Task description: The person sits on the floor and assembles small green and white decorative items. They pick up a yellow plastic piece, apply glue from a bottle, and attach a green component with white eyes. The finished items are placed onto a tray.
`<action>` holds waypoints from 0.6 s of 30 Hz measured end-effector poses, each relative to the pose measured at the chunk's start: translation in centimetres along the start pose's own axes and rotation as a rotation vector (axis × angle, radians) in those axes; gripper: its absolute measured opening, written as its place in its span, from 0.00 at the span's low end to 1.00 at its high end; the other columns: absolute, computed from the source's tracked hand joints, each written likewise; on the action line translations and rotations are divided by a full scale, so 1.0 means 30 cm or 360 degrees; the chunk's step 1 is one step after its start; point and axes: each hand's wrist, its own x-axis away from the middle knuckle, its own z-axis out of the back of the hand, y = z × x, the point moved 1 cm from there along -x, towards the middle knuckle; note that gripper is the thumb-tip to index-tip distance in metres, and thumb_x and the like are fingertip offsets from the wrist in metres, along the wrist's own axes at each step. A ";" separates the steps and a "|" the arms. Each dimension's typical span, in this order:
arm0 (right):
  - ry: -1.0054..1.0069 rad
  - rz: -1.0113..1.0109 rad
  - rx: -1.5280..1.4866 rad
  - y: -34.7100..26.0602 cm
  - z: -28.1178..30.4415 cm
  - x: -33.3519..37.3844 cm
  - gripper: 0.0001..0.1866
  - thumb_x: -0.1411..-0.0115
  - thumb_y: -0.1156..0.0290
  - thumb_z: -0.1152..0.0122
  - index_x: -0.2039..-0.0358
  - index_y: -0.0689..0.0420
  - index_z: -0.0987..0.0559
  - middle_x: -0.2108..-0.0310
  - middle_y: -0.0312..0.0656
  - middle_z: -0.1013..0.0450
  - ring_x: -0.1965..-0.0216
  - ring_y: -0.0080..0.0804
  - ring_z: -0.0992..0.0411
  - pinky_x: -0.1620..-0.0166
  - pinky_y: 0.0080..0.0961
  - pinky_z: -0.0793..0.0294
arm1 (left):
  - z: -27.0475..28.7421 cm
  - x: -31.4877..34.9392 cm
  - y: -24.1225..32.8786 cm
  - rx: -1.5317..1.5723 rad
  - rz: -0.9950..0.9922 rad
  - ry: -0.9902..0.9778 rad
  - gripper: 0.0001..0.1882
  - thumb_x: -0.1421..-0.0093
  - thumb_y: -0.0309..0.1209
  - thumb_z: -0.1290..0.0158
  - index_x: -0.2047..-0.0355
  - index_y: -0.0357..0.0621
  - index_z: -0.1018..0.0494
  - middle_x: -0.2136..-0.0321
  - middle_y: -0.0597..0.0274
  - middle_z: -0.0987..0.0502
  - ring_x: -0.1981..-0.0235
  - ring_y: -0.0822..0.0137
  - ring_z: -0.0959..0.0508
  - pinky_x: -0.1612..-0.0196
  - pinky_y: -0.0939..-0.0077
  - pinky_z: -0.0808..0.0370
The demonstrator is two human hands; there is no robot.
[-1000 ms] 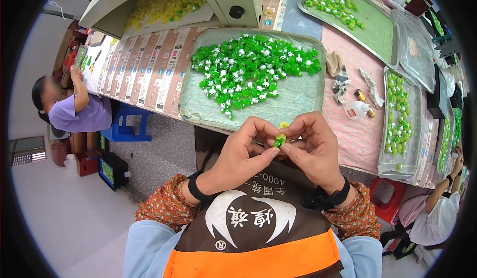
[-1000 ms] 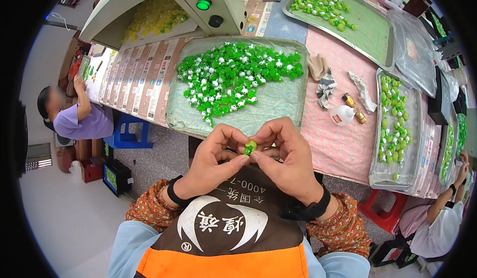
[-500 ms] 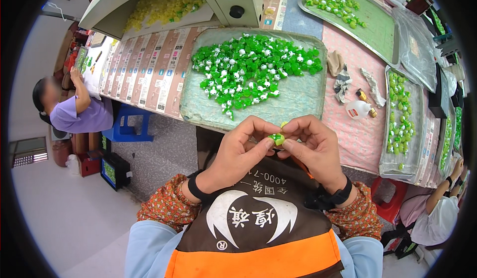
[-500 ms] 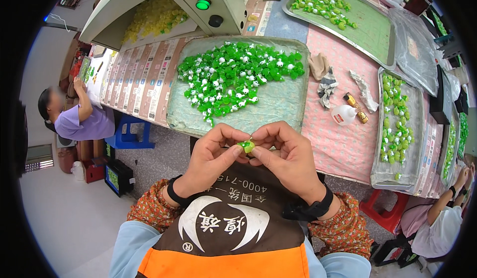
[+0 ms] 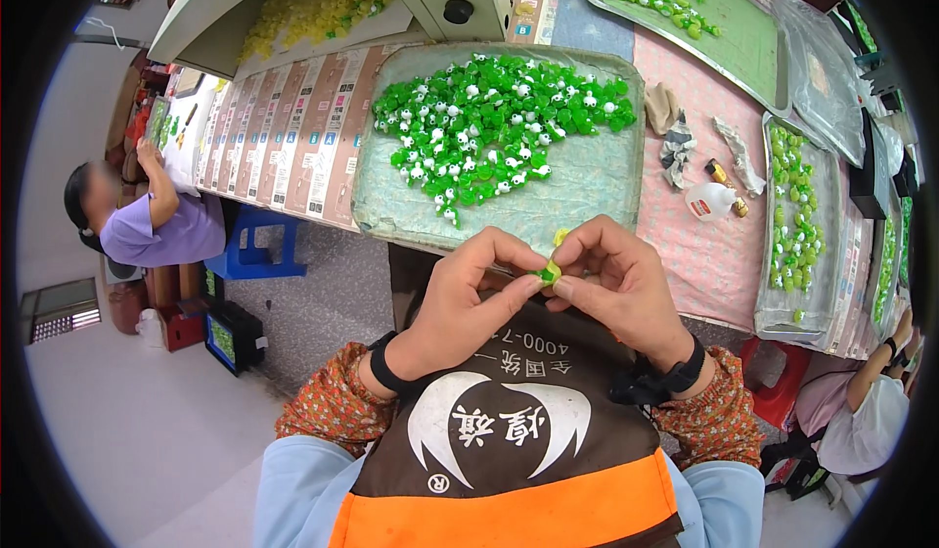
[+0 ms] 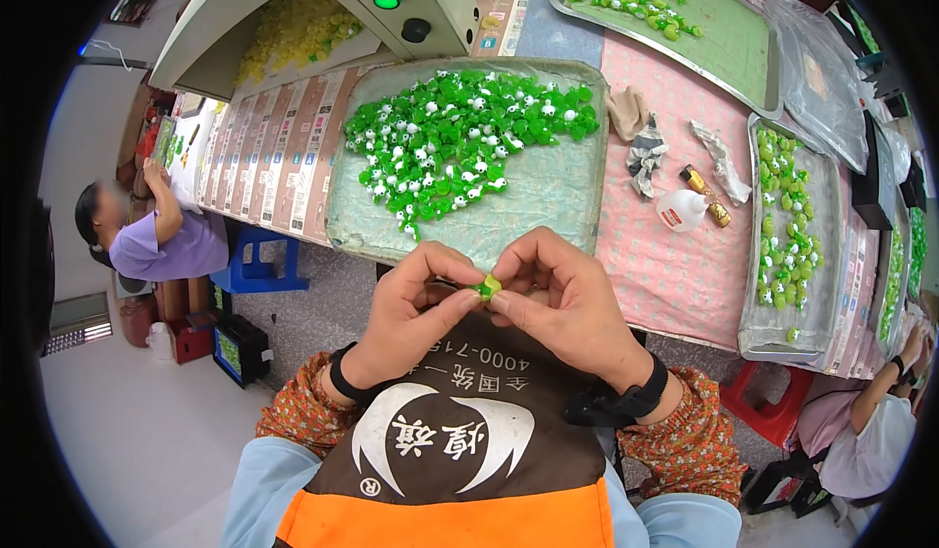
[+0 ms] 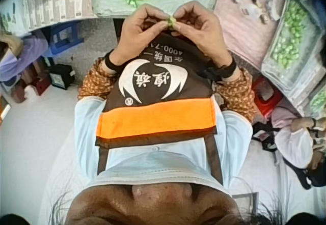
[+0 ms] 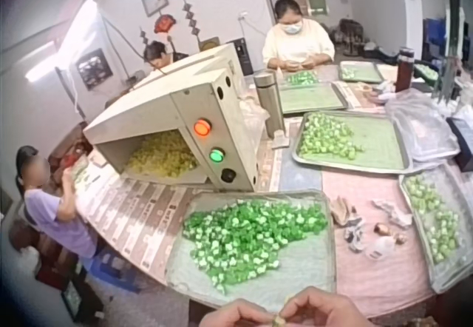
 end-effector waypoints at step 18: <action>0.0006 -0.0065 -0.0142 0.025 0.008 -0.005 0.06 0.36 0.83 0.39 0.62 0.62 0.27 0.63 0.39 0.24 0.62 0.24 0.20 0.59 0.22 0.15 | -0.010 0.002 0.013 -0.0140 0.0013 -0.0013 0.07 0.34 0.22 0.42 0.57 0.35 0.26 0.61 0.60 0.21 0.60 0.73 0.19 0.58 0.76 0.19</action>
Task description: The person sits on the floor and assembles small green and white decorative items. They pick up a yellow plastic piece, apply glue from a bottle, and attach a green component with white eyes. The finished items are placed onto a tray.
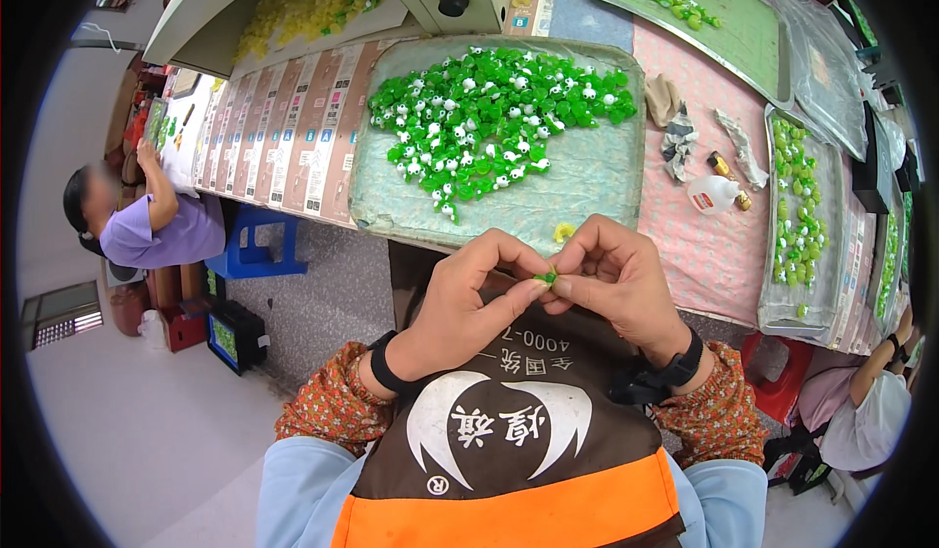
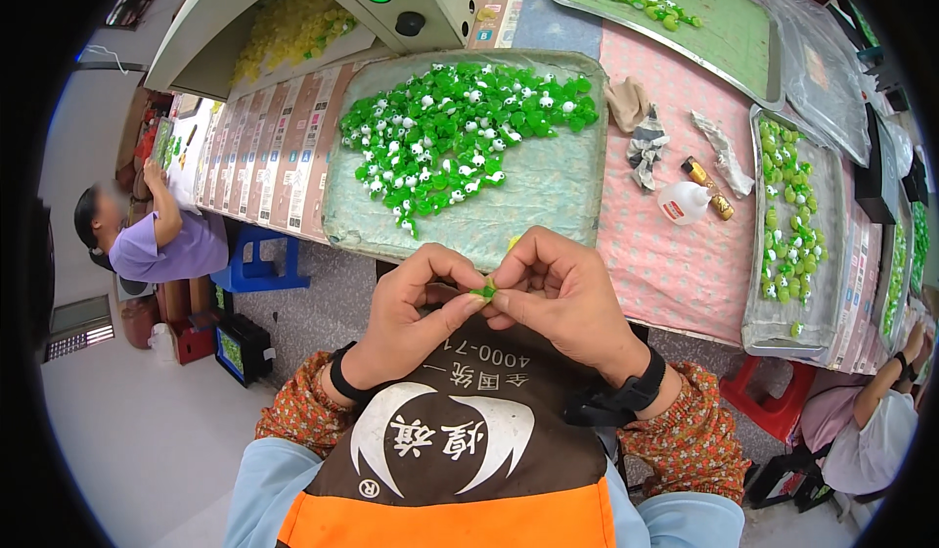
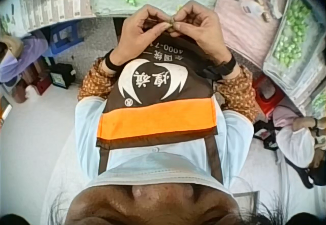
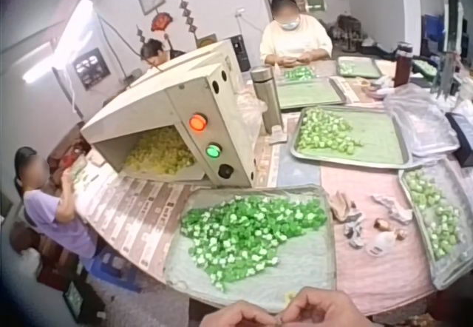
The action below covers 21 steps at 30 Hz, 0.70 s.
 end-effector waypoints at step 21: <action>0.0043 -0.0011 0.0189 -0.018 -0.022 0.017 0.10 0.35 0.81 0.40 0.54 0.62 0.26 0.59 0.36 0.25 0.57 0.20 0.23 0.55 0.21 0.16 | 0.023 -0.002 -0.003 -0.0017 0.0042 -0.0019 0.08 0.34 0.23 0.42 0.56 0.35 0.26 0.59 0.60 0.20 0.57 0.73 0.19 0.56 0.76 0.19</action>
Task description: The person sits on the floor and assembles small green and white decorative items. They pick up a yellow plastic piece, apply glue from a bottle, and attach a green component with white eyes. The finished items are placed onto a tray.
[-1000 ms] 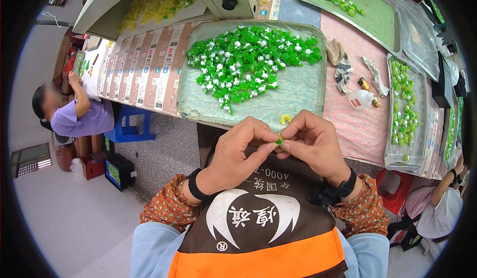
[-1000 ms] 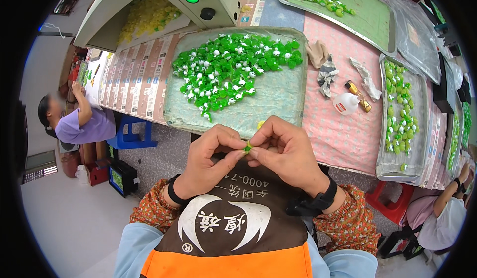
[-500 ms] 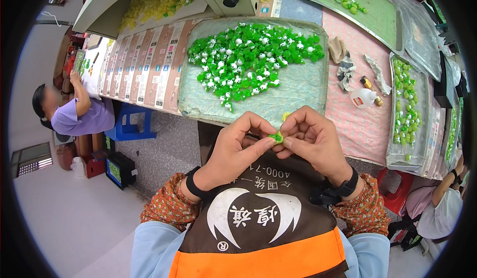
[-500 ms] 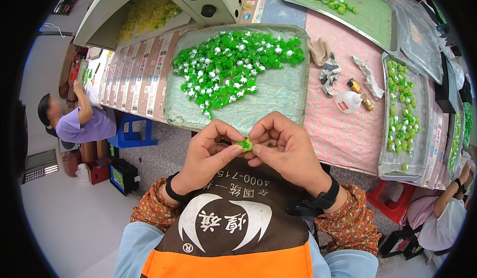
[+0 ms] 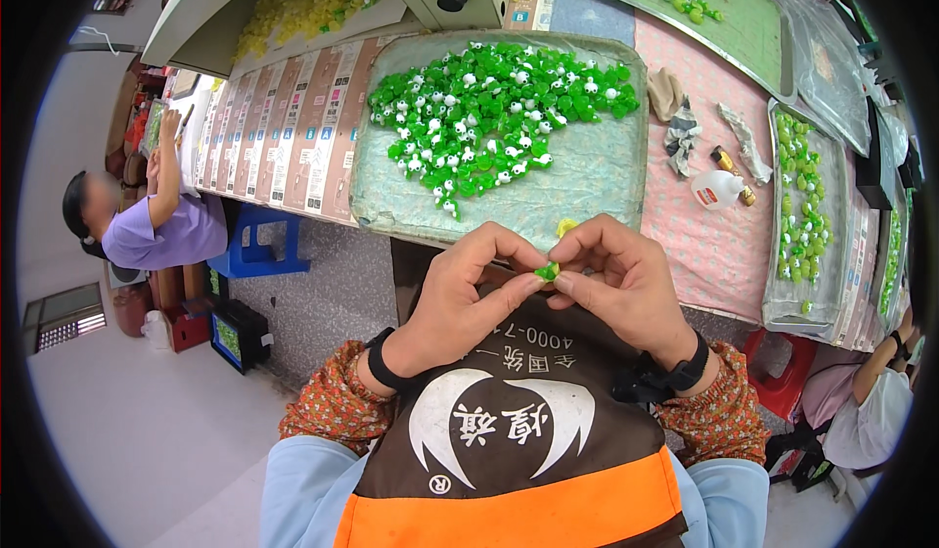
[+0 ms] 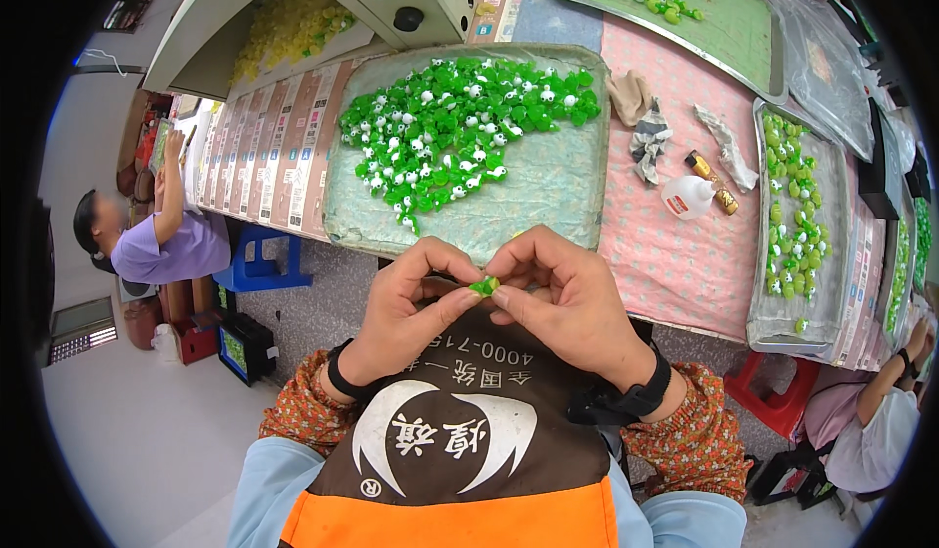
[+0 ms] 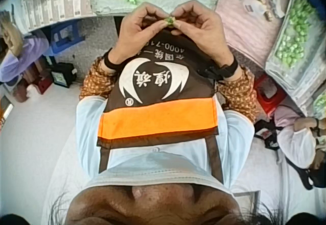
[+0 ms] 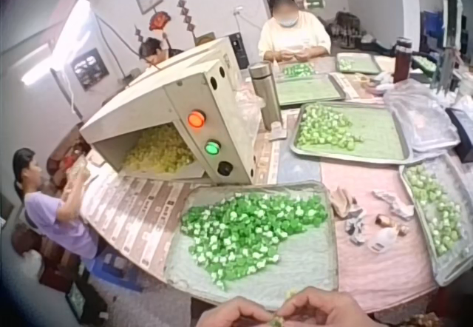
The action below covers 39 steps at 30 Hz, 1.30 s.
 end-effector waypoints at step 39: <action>0.1762 0.0433 0.2175 -0.262 0.508 0.382 0.08 0.41 0.80 0.41 0.60 0.61 0.23 0.63 0.44 0.27 0.66 0.37 0.26 0.64 0.29 0.26 | 0.130 -0.108 0.053 -0.0182 -0.0179 0.0164 0.06 0.30 0.24 0.51 0.55 0.37 0.27 0.58 0.62 0.26 0.56 0.72 0.24 0.51 0.74 0.22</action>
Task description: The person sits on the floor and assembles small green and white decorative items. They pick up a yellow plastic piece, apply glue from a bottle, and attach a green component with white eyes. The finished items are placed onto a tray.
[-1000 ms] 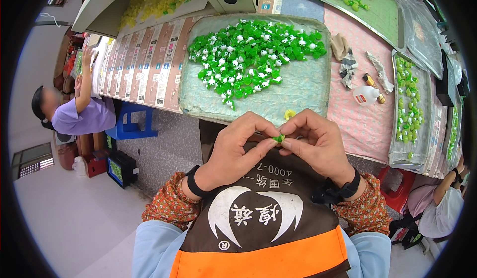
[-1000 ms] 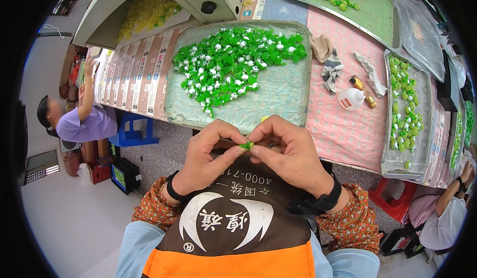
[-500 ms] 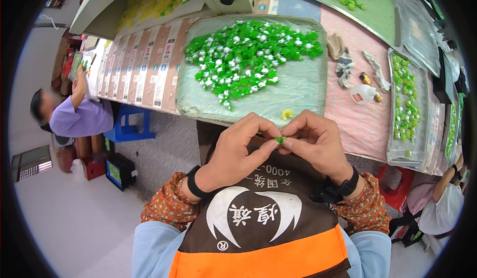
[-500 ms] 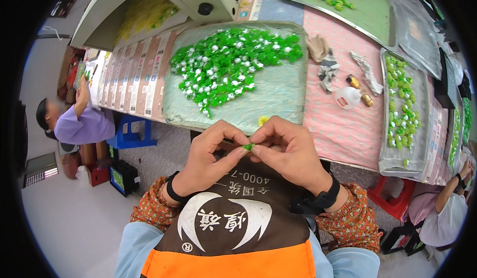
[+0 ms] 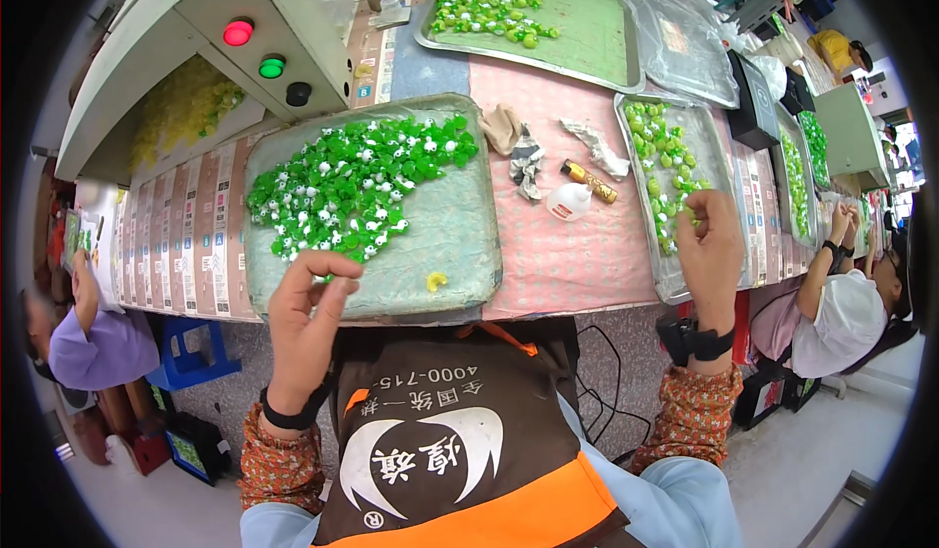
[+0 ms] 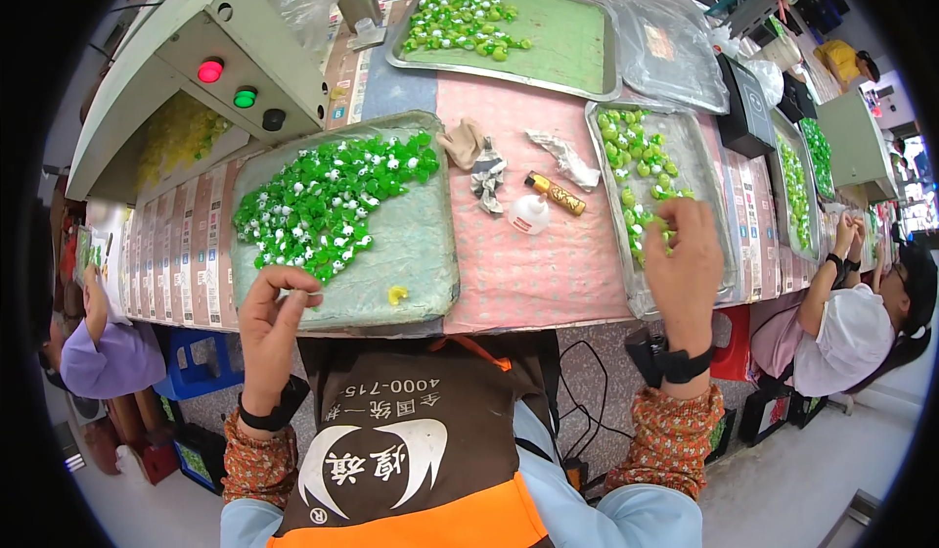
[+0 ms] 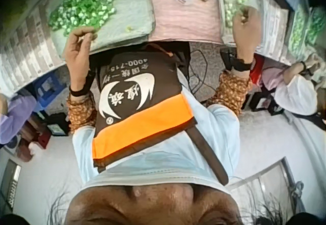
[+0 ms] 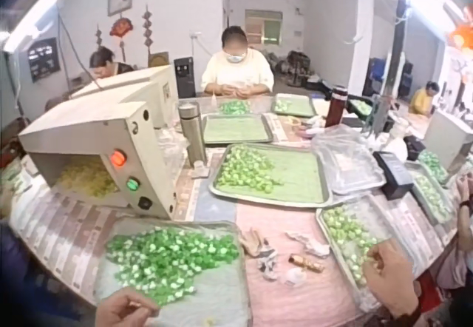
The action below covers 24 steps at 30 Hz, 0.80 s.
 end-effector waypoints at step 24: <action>-0.0452 -0.0079 -0.1033 -0.173 -0.394 0.081 0.18 0.35 0.74 0.36 0.46 0.61 0.25 0.51 0.41 0.27 0.52 0.26 0.27 0.48 0.25 0.27 | 0.315 -0.200 -0.126 -0.0502 -0.0232 0.0514 0.08 0.34 0.26 0.45 0.55 0.41 0.23 0.72 0.68 0.27 0.69 0.76 0.27 0.63 0.79 0.29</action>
